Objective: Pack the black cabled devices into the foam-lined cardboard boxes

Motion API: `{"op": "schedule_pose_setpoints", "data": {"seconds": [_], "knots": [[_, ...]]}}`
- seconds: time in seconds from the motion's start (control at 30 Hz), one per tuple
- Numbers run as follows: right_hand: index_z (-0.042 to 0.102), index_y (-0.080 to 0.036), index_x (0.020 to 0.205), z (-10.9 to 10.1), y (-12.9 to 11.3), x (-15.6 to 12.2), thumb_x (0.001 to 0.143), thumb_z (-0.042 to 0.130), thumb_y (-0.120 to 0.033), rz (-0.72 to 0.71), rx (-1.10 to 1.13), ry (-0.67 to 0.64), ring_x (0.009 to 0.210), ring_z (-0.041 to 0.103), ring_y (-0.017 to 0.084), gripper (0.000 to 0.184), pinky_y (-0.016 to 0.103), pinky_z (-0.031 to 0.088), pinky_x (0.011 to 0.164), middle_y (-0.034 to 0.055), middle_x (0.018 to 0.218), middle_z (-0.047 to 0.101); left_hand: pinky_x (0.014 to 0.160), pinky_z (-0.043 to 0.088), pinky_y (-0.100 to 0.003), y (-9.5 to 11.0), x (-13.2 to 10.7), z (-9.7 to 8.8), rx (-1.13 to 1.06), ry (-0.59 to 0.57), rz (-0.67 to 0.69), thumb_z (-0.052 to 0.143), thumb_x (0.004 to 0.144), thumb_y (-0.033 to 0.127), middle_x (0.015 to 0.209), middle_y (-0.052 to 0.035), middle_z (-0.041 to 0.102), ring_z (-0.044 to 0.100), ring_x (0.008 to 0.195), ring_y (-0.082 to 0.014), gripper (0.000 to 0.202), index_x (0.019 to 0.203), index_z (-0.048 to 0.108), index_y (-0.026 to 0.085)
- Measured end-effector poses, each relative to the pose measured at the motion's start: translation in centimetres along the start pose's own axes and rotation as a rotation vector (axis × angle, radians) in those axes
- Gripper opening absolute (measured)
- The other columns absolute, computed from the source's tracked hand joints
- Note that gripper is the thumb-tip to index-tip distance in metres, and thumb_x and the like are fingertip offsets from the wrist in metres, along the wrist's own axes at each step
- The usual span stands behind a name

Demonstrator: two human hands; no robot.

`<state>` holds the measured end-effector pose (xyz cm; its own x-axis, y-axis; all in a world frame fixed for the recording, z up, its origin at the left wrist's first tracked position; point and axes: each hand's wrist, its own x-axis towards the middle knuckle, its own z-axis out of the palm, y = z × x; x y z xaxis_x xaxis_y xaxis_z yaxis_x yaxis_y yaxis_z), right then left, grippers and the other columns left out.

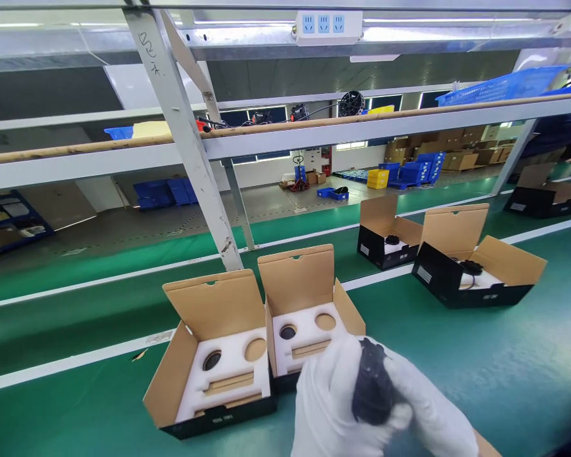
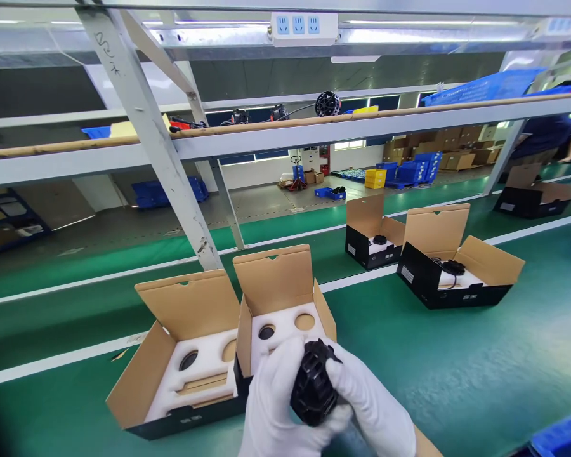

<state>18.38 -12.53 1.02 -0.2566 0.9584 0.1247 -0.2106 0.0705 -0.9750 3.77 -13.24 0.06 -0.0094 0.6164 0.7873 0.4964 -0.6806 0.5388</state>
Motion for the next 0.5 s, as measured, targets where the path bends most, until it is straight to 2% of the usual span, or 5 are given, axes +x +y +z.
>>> {"op": "schedule_pose_setpoints", "data": {"seconds": [0.07, 0.13, 0.23, 0.37, 0.5], "knots": [[0.064, -0.023, 0.129, -0.2, -0.9, -0.5, 0.089, 0.058, -0.071, -0.049, -0.115, 0.002, 0.124, 0.057, 0.030, 0.063, 0.044, 0.047, 0.107, 0.0113, 0.134, 0.062, 0.089, 0.059, -0.037, -0.1, 0.7, -0.1, -0.275, -0.064, -0.081, 0.083, 0.072, 0.029, 0.116, -0.0053, 0.068, 0.069, 0.103, -0.0243, 0.066, 0.130, 0.052, 0.031], [0.055, -0.024, 0.141, -0.5, -1.2, -1.1, 0.080, 0.067, -0.074, -0.161, -0.354, 0.054, 0.119, 0.061, 0.033, 0.079, 0.046, 0.052, 0.101, 0.0120, 0.134, 0.063, 0.080, 0.060, -0.034, -0.1, 1.4, -0.9, -0.681, -0.218, -0.375, 0.078, 0.076, 0.053, 0.107, -0.0063, 0.071, 0.070, 0.093, -0.0236, 0.055, 0.118, 0.057, 0.025], [0.033, -0.037, 0.155, -0.4, -1.4, -2.0, 0.076, 0.083, -0.045, -0.486, -0.914, 0.082, 0.116, 0.063, 0.033, 0.095, 0.045, 0.053, 0.099, 0.0071, 0.142, 0.058, 0.081, 0.058, -0.034, 0.8, 2.5, -2.9, -0.985, -0.434, -0.699, 0.066, 0.080, 0.070, 0.103, -0.0107, 0.071, 0.069, 0.093, -0.0249, 0.059, 0.107, 0.060, 0.018], [0.025, -0.041, 0.156, 1.7, -3.7, -2.9, 0.080, 0.070, -0.018, -0.845, -1.289, 0.041, 0.096, 0.069, 0.025, 0.092, 0.037, 0.057, 0.078, 0.0036, 0.133, 0.064, 0.097, 0.053, -0.044, 1.8, 3.6, -4.8, -1.000, -0.528, -0.663, 0.064, 0.081, 0.072, 0.110, -0.0116, 0.070, 0.064, 0.109, -0.0293, 0.059, 0.111, 0.066, 0.020], [0.053, -0.033, 0.131, 3.5, -8.1, -1.7, 0.083, 0.073, -0.034, -0.850, -1.259, 0.151, 0.087, 0.069, 0.022, 0.052, 0.033, 0.056, 0.071, 0.0037, 0.114, 0.070, 0.108, 0.045, -0.050, -0.5, 1.5, -4.5, -0.993, -0.705, -0.698, 0.021, 0.085, 0.086, 0.095, -0.0128, 0.072, 0.065, 0.107, -0.0286, 0.088, 0.110, 0.072, 0.019]]}}
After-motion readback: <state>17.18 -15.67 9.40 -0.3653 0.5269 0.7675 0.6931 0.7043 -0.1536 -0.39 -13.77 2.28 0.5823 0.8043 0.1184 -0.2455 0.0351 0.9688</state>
